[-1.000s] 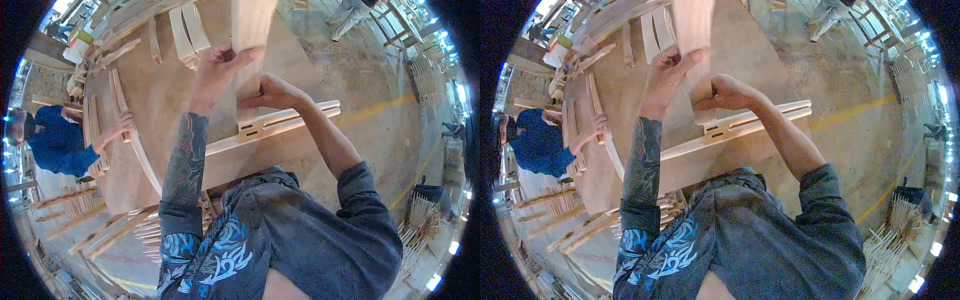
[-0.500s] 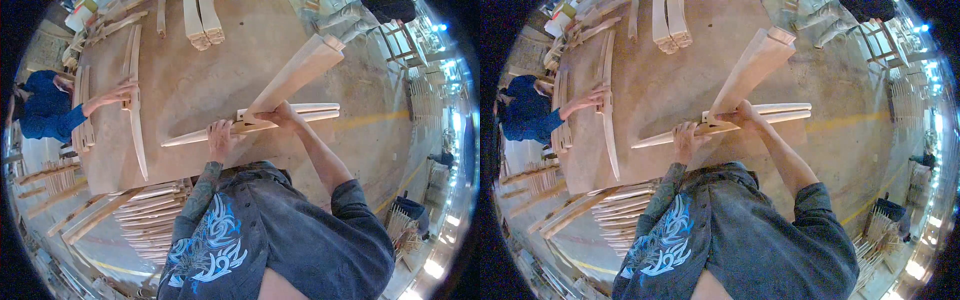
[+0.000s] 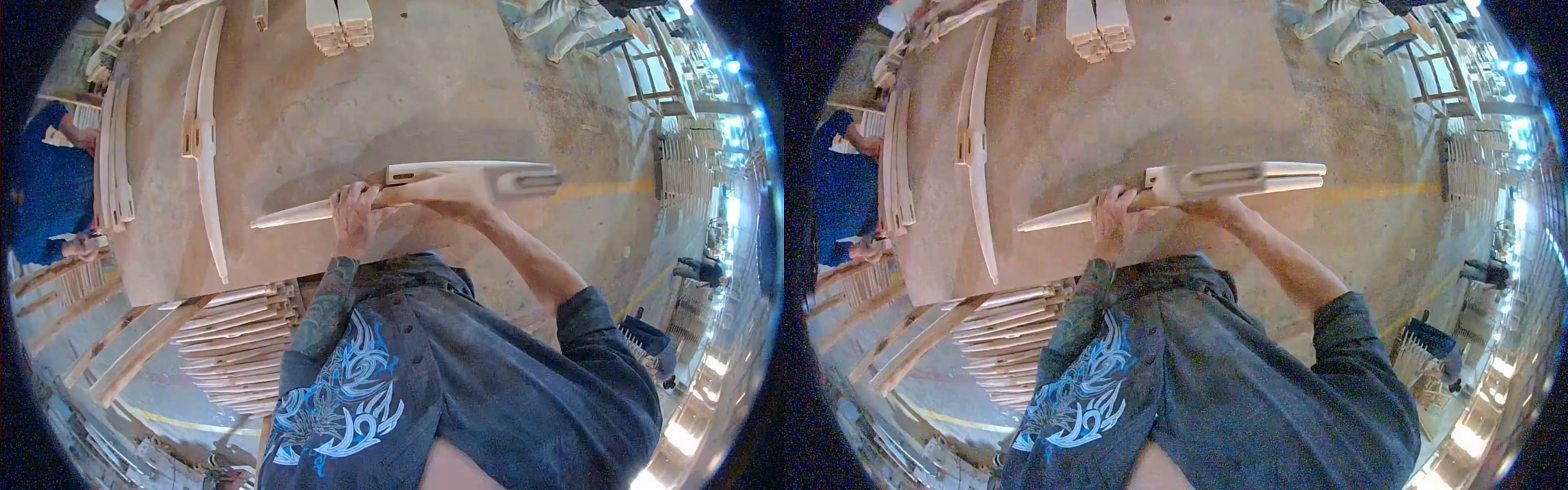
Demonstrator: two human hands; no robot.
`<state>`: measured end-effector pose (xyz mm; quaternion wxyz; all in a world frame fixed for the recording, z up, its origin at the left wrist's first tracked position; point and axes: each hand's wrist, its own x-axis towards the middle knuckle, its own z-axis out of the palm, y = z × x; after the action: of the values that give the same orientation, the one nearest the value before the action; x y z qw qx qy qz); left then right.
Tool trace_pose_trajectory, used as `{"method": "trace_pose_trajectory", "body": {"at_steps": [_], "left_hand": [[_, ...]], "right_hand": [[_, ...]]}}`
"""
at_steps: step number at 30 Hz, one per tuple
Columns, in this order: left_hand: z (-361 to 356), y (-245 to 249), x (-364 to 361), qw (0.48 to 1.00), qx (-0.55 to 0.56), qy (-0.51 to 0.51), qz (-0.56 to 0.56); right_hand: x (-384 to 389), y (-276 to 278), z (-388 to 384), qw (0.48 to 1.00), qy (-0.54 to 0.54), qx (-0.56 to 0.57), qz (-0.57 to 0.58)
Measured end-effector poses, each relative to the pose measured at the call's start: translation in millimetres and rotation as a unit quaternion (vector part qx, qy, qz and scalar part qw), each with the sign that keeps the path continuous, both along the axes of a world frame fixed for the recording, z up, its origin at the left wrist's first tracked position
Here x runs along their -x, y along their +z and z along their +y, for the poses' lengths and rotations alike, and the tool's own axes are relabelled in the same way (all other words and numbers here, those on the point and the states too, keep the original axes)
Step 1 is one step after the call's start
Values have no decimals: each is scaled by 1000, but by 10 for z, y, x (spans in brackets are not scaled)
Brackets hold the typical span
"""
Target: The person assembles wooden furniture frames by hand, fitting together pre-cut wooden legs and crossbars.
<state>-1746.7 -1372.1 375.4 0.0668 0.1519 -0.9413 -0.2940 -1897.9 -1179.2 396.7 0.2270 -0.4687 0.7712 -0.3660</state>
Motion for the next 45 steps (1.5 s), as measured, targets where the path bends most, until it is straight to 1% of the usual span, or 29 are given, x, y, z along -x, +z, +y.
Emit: {"method": "trace_pose_trajectory", "body": {"at_steps": [1,3,4,6,7,8,10,12,13,15,17,19,21,23,25,26,27,28,29,30,31,33,34,36,37,39,41,43,45], "left_hand": [[-4,31,-8,1000,-1,3,-1],[-53,269,56,991,-86,-6,102],[-79,473,114,990,-82,-12,111],[-95,1339,277,927,-321,-37,189],[-92,1698,363,892,-398,-78,199],[-63,1956,471,849,-469,-127,209],[2,2149,674,805,-530,-183,193],[110,1965,753,857,-486,-139,99],[124,1877,763,890,-411,-135,147],[114,1659,741,912,-353,-84,190],[63,1287,601,902,-375,-20,213],[2,1122,579,893,-379,-11,244],[-11,1196,600,824,-513,7,239],[-40,1298,617,739,-630,21,237],[-113,1215,629,757,-612,-32,228],[-79,1306,643,754,-607,-29,248],[-29,1409,650,750,-604,-23,267],[19,1615,677,751,-608,2,259],[2,1625,697,753,-602,-3,264],[-20,1613,695,760,-594,-1,265],[-27,1601,695,765,-586,4,266],[-64,1607,679,765,-591,2,255],[-81,1577,670,772,-589,20,240],[-127,1602,639,804,-553,43,214],[-110,1618,650,804,-552,45,217],[-53,1849,666,771,-563,31,297],[-49,1936,709,776,-546,58,310],[-18,2033,665,771,-509,95,371],[-125,1935,578,793,-493,80,349]], "right_hand": [[24,-62,10,997,-19,-74,-8],[6,-17,-85,999,-10,-37,25],[-14,29,-165,988,-32,49,-145],[70,147,-208,973,-31,84,-212],[73,186,-214,970,-29,92,-223],[76,248,-197,968,-29,101,-228],[66,326,-202,962,-27,117,-244],[38,355,-212,949,-25,132,-285],[11,345,-235,939,-23,139,-313],[5,357,-244,923,-19,148,-354],[8,363,-254,942,-14,131,-309],[81,355,-287,998,4,28,-56],[58,483,-358,996,-8,5,-87],[52,658,-340,995,-18,55,-83],[19,726,-365,996,-19,-11,-86],[46,516,-375,996,7,-33,-88],[136,403,-360,997,5,-25,-77],[224,314,-336,994,57,-31,-91],[315,233,-305,987,112,-39,-107],[420,160,-253,993,109,23,-36],[582,92,-147,993,111,27,-33],[900,6,76,979,53,-168,102],[979,-27,116,980,54,-165,101],[1103,-26,150,958,153,-231,75],[1142,-29,149,958,155,-230,76],[1134,-32,90,944,147,-296,26],[1119,35,138,947,161,-274,47],[1063,28,106,950,176,-251,57],[1076,43,39,934,145,-321,60]]}}
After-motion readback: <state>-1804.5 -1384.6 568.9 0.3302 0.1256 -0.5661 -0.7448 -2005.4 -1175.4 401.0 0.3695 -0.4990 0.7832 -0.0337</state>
